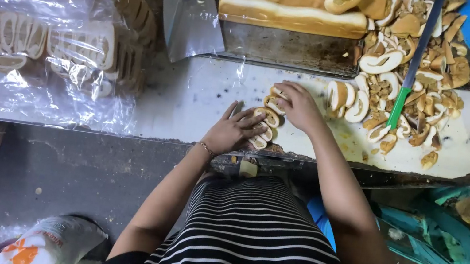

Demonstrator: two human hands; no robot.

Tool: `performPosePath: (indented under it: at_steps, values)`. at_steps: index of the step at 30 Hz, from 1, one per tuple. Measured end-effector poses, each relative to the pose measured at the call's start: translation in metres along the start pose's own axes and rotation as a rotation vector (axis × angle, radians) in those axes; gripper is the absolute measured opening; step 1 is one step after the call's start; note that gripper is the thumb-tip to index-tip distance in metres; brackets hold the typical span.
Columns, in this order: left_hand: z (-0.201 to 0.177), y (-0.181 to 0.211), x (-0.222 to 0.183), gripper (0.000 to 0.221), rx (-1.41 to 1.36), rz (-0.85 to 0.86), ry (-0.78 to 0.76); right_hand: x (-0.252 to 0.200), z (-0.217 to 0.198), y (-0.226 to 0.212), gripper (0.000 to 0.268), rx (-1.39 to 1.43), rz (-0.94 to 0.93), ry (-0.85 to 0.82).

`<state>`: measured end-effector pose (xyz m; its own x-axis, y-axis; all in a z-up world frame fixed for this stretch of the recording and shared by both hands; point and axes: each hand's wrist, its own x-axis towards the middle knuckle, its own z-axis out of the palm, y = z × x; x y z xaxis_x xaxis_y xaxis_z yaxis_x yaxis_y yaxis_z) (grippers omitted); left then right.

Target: The person is slicing a long loaf of bread into thin slices using a knife and arranging the slices on a work surface.

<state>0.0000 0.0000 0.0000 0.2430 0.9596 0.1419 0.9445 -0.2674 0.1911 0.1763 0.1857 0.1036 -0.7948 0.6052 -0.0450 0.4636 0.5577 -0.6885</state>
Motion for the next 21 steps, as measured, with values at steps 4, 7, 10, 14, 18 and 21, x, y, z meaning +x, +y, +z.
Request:
performPosePath:
  at_steps: [4,7,10,14,18,21]
  values:
    - [-0.004,0.0,0.004,0.061,-0.044,-0.003,-0.006,0.012,0.021,0.041,0.031,0.057,0.077,0.159]
    - [-0.002,0.001,0.003,0.062,-0.007,0.009,0.005,0.006,0.021,0.027,0.031,-0.021,0.034,0.133]
    - [-0.012,0.0,0.005,0.064,0.014,0.006,0.019,-0.006,0.021,0.003,0.037,-0.086,0.021,0.119]
    - [0.002,-0.008,0.0,0.031,-0.053,0.21,0.308,-0.018,0.024,-0.011,0.108,-0.197,0.019,-0.124]
    - [-0.008,-0.011,0.006,0.029,-0.042,0.157,0.349,-0.022,0.023,-0.05,0.121,-0.249,0.13,-0.269]
    - [-0.022,-0.008,0.014,0.02,-0.043,0.113,0.365,-0.026,0.037,-0.065,0.12,-0.22,0.173,-0.209]
